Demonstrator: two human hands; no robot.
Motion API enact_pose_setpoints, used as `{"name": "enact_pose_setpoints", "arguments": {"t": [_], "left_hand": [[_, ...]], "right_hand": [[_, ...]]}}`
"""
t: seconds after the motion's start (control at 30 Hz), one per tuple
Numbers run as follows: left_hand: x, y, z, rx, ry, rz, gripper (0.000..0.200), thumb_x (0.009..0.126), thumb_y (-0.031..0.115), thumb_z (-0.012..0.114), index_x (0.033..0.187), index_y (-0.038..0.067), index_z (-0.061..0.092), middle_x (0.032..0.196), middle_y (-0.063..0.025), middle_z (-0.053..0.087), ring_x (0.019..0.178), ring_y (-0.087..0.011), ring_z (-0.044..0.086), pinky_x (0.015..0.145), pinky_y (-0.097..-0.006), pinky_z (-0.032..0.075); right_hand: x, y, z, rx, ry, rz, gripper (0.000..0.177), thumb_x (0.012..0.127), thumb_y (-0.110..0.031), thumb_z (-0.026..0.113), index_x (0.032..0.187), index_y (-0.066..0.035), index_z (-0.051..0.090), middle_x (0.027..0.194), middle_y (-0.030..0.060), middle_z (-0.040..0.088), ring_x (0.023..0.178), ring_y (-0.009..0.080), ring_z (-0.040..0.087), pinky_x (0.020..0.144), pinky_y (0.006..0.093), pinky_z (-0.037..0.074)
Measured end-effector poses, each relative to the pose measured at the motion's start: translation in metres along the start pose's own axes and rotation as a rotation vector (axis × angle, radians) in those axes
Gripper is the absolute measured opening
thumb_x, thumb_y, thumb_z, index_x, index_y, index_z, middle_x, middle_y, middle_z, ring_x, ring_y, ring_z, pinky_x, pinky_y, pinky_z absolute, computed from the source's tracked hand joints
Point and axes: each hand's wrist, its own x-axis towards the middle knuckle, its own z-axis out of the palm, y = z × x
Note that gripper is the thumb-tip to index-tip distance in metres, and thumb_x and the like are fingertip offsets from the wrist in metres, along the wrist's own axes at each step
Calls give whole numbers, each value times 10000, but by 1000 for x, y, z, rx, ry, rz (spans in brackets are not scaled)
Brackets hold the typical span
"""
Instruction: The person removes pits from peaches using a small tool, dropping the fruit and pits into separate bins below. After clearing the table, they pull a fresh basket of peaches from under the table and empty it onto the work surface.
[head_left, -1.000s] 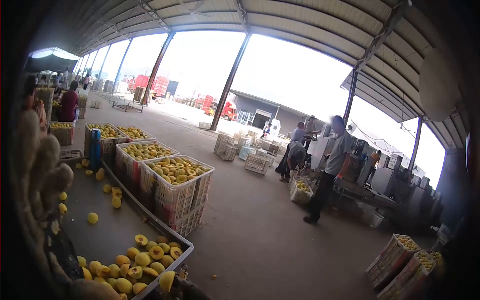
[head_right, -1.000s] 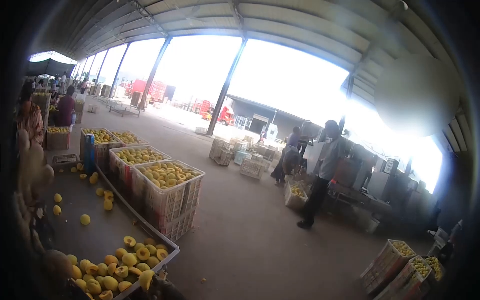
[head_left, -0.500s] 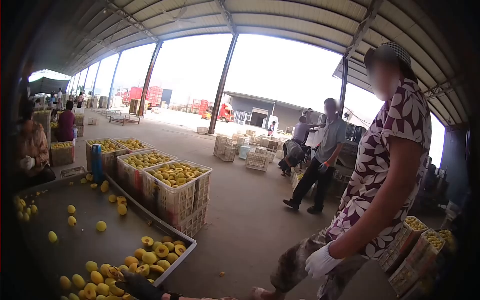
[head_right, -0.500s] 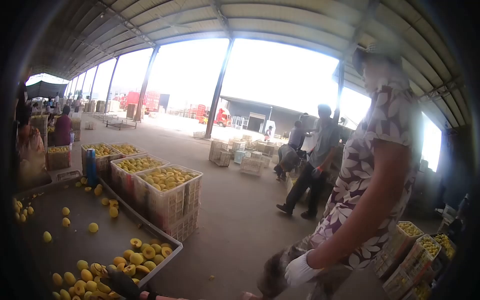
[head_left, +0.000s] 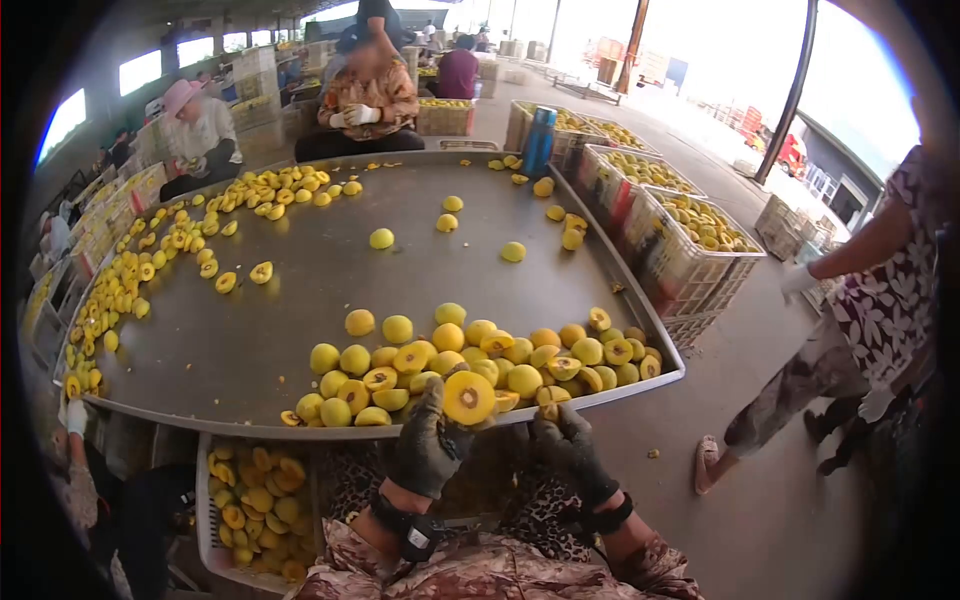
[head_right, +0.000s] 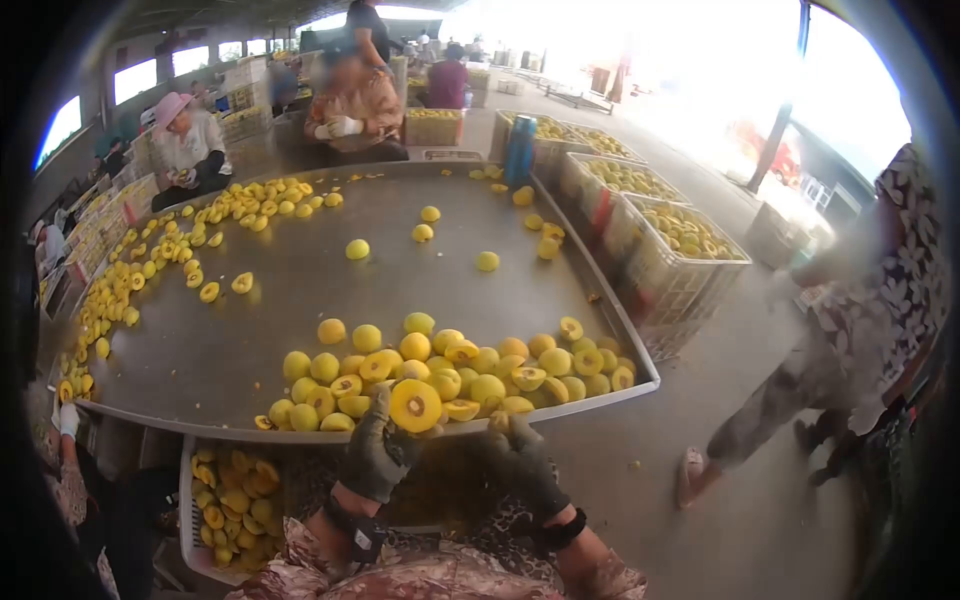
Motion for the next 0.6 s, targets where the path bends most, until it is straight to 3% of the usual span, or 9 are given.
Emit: {"name": "enact_pose_setpoints", "arguments": {"t": [0.07,0.1,0.13,0.2,0.27,0.37,0.47,0.57,0.6], "left_hand": [[-13,-7,-6,51,94,34,544,1051,422,555,1432,41,479,1255,-129,644,1090,-258,670,920,-374,590],[-9,-12,-4,-804,-80,-328,578,1023,347,610,1477,36,432,1307,-170,610,1124,-278,654,957,-374,565],[-2,-15,0,-1596,98,-829,643,996,272,665,1521,30,384,1359,-211,575,1158,-297,638,995,-373,540],[25,9,17,-1328,169,-746,622,986,267,671,1496,27,409,1334,-206,588,1135,-296,643,978,-379,542],[40,26,25,-1085,170,-621,601,976,262,677,1472,24,434,1310,-200,602,1113,-294,649,961,-384,545],[36,38,27,-860,180,-501,570,962,254,687,1435,20,472,1273,-192,621,1079,-292,657,935,-393,549],[25,37,23,-493,211,-339,540,947,247,696,1398,16,509,1237,-183,641,1045,-290,665,909,-401,553],[2,20,14,-2,247,-1,511,932,239,706,1361,11,547,1200,-175,661,1011,-288,673,883,-409,557],[-11,15,13,114,233,110,502,927,236,709,1349,10,559,1188,-172,667,1000,-287,675,875,-412,559]], "right_hand": [[11,66,-7,-84,8,-45,295,1028,-275,573,907,-9,611,720,164,630,674,225,586,650,403,497],[-2,36,-13,-381,20,-123,189,1011,-213,607,1011,-28,645,835,105,687,765,137,616,683,353,534],[-1,39,-10,-392,86,-155,217,983,-232,626,1041,-23,631,854,195,670,785,213,629,752,405,529],[14,60,3,-631,259,-195,216,992,-214,614,1099,-27,605,901,220,669,839,300,645,836,397,512],[21,30,-13,-205,220,-257,239,1012,-201,591,1154,-9,595,929,225,674,864,308,654,846,394,504],[41,44,-16,-222,108,-218,292,1020,-192,575,1229,11,576,950,251,654,841,323,633,808,402,500],[21,-35,-17,-414,82,-65,300,1006,-208,555,1195,24,581,1018,248,673,1013,349,660,909,440,494],[61,48,-7,-515,55,-287,249,993,-211,553,1095,15,579,981,261,666,968,399,656,847,459,502],[47,18,0,-521,46,-219,246,988,-228,551,1053,8,578,971,278,663,955,437,647,826,481,499]]}}
